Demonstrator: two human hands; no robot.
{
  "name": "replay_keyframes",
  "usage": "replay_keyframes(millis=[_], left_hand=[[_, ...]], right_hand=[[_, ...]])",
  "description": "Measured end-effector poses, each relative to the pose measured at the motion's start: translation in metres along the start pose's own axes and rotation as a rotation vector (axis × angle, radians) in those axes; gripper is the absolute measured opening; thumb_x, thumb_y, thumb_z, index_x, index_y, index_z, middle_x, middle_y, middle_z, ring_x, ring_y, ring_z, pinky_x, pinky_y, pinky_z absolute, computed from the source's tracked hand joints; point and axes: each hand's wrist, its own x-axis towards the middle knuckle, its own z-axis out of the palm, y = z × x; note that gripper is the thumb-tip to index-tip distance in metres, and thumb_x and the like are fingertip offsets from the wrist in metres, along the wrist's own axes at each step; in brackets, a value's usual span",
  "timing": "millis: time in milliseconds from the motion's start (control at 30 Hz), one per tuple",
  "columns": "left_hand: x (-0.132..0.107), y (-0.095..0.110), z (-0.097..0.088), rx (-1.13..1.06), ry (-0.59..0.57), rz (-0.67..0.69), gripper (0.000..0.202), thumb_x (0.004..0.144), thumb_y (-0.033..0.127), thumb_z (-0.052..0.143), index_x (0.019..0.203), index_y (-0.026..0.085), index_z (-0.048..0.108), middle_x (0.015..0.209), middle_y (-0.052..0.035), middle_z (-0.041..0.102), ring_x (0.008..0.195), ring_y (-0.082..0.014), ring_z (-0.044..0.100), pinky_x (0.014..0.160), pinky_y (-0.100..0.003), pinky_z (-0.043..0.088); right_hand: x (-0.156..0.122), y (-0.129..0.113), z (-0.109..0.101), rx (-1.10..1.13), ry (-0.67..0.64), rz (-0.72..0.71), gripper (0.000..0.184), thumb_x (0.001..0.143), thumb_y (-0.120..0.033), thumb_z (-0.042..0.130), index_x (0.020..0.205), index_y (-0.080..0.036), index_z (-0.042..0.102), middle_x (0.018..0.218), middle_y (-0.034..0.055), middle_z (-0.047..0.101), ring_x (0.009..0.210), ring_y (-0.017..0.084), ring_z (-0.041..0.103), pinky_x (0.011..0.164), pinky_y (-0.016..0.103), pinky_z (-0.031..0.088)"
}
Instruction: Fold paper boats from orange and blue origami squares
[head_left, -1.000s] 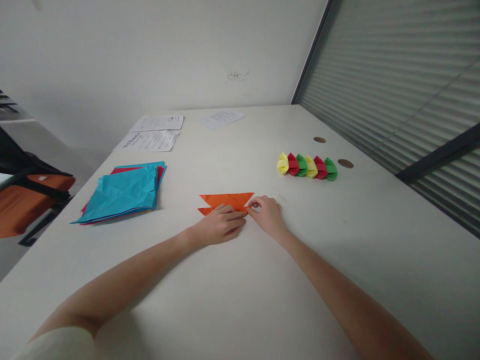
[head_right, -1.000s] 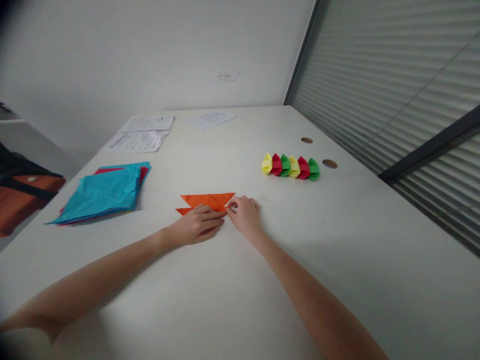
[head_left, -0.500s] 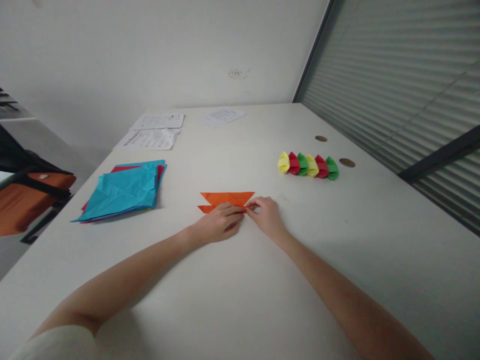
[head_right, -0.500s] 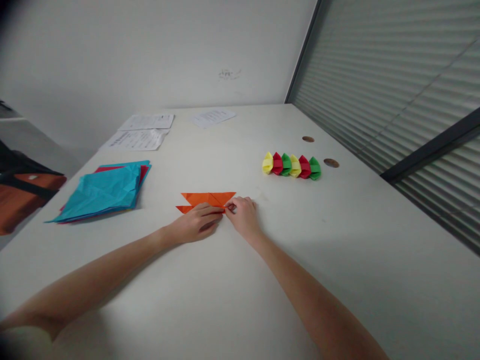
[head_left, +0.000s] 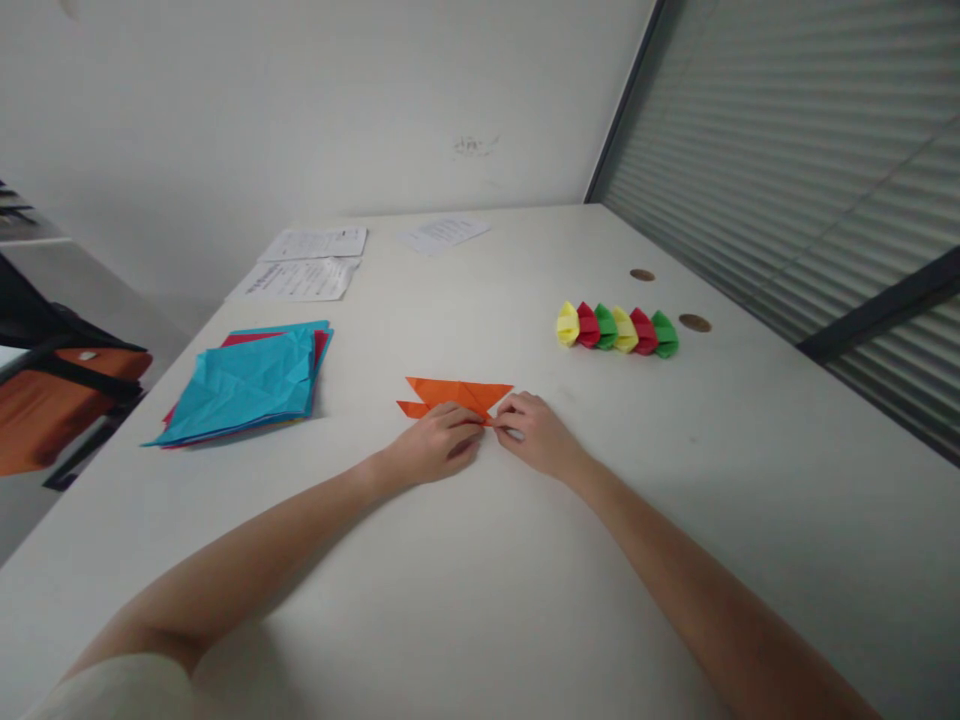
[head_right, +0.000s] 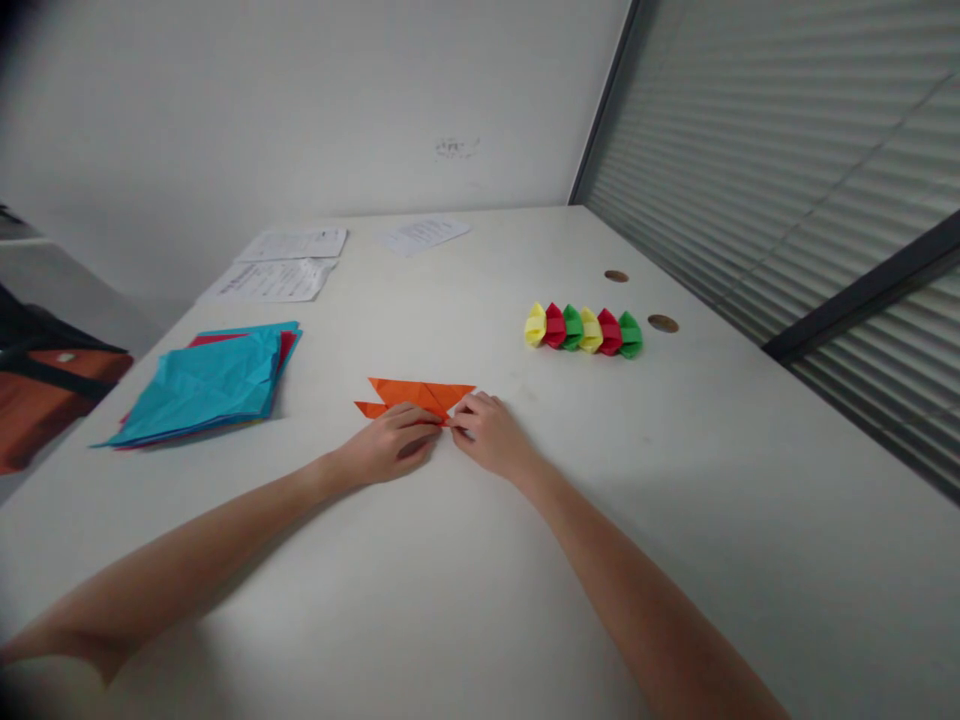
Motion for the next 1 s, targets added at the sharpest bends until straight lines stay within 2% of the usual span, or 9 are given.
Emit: replay_keyframes(millis=[133, 333, 533, 767, 1000], left_hand=[[-0.001, -0.001, 0.001, 0.001, -0.002, -0.005, 0.025, 0.091, 0.018, 0.050, 0.112, 0.014, 0.065, 0.110, -0.0127, 0.066, 0.103, -0.0221, 0.060, 0.091, -0.039, 0.051], [-0.001, 0.000, -0.001, 0.020, -0.024, -0.016, 0.028, 0.092, 0.019, 0.049, 0.115, 0.014, 0.064, 0.114, -0.0139, 0.063, 0.106, -0.0236, 0.059, 0.094, -0.041, 0.050], [0.001, 0.001, -0.004, -0.006, -0.051, -0.011, 0.031, 0.093, 0.019, 0.047, 0.120, 0.014, 0.062, 0.116, -0.0146, 0.062, 0.107, -0.0239, 0.057, 0.095, -0.042, 0.050], [0.001, -0.001, -0.002, -0.037, -0.028, -0.026, 0.032, 0.092, 0.020, 0.048, 0.119, 0.015, 0.063, 0.113, -0.0137, 0.063, 0.106, -0.0233, 0.059, 0.095, -0.042, 0.050], [0.002, -0.001, -0.003, -0.048, -0.027, -0.030, 0.030, 0.090, 0.017, 0.050, 0.115, 0.014, 0.065, 0.115, -0.0139, 0.063, 0.105, -0.0230, 0.059, 0.095, -0.041, 0.051]], right_hand=[[0.000, 0.000, -0.004, -0.007, -0.023, -0.062, 0.015, 0.084, -0.011, 0.057, 0.077, -0.019, 0.068, 0.086, 0.0059, 0.063, 0.088, 0.019, 0.055, 0.082, 0.035, 0.045], [-0.001, 0.003, -0.002, 0.027, -0.014, -0.077, 0.017, 0.087, -0.017, 0.055, 0.077, -0.020, 0.069, 0.086, 0.0061, 0.063, 0.089, 0.020, 0.056, 0.084, 0.037, 0.047], [0.000, 0.010, 0.003, 0.043, 0.017, -0.081, 0.016, 0.092, -0.019, 0.056, 0.097, -0.021, 0.071, 0.092, 0.0061, 0.066, 0.089, 0.019, 0.057, 0.084, 0.036, 0.048], [0.002, 0.006, -0.002, -0.103, -0.046, -0.164, 0.022, 0.095, -0.017, 0.050, 0.087, -0.019, 0.070, 0.089, 0.0071, 0.065, 0.087, 0.019, 0.057, 0.081, 0.035, 0.047], [0.002, 0.011, -0.001, -0.106, -0.064, -0.209, 0.021, 0.095, -0.016, 0.050, 0.090, -0.020, 0.071, 0.090, 0.0069, 0.067, 0.089, 0.019, 0.058, 0.084, 0.035, 0.048]])
